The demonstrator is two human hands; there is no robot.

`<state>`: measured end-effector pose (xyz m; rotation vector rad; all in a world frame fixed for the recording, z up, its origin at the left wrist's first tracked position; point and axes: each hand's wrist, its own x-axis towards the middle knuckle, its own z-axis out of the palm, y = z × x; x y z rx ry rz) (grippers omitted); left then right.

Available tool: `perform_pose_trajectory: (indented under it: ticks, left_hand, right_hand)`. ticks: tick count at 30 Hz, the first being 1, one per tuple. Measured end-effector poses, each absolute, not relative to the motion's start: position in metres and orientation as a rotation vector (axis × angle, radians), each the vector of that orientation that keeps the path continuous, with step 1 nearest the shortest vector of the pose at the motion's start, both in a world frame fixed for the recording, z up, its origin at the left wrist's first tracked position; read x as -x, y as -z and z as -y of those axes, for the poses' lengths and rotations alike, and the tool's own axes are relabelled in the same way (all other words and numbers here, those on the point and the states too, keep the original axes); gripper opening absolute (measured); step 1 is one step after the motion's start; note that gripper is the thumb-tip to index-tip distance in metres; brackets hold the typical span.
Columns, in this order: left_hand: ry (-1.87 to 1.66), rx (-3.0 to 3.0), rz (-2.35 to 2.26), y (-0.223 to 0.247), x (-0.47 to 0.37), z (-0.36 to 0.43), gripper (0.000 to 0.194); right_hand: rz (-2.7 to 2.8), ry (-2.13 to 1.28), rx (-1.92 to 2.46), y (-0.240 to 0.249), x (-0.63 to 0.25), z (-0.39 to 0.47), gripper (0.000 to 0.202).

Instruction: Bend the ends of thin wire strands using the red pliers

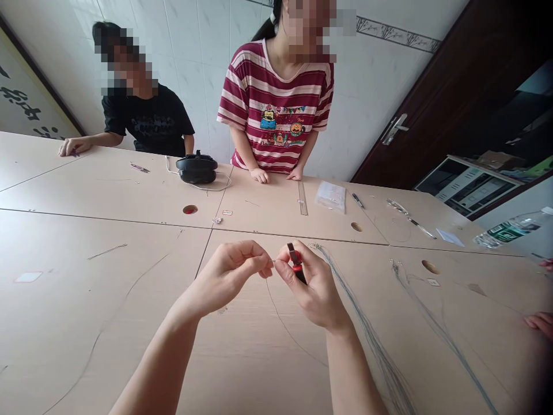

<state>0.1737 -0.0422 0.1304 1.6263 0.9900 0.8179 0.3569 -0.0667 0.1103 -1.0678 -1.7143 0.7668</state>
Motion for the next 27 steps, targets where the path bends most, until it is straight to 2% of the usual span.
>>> perform_pose_trajectory:
  ticks: [10,14,17,23,27]
  left_hand:
    - [-0.759,-1.321,-0.814,-0.128,-0.172,0.042,0.034]
    - [-0.576,-1.199,-0.627,-0.123,-0.171,0.038,0.047]
    - [-0.447,-1.155,-0.476,-0.115,-0.170,0.037,0.045]
    - [-0.487,-1.017,0.048,-0.110,-0.177,0.046,0.042]
    - [-0.547,-0.967,0.398,-0.112,-0.171,0.052,0.055]
  right_hand:
    - [1.721,-0.704,1.061,-0.110,-0.359,0.067,0.016]
    - [1.692,-0.659,1.056,-0.110,-0.365,0.066,0.015]
    - [1.632,-0.586,1.069,-0.109,-0.372,0.066,0.015]
    - [1.575,-0.525,1.076,-0.108,-0.378,0.068,0.015]
    - [1.578,-0.540,1.067,-0.107,-0.377,0.068,0.016]
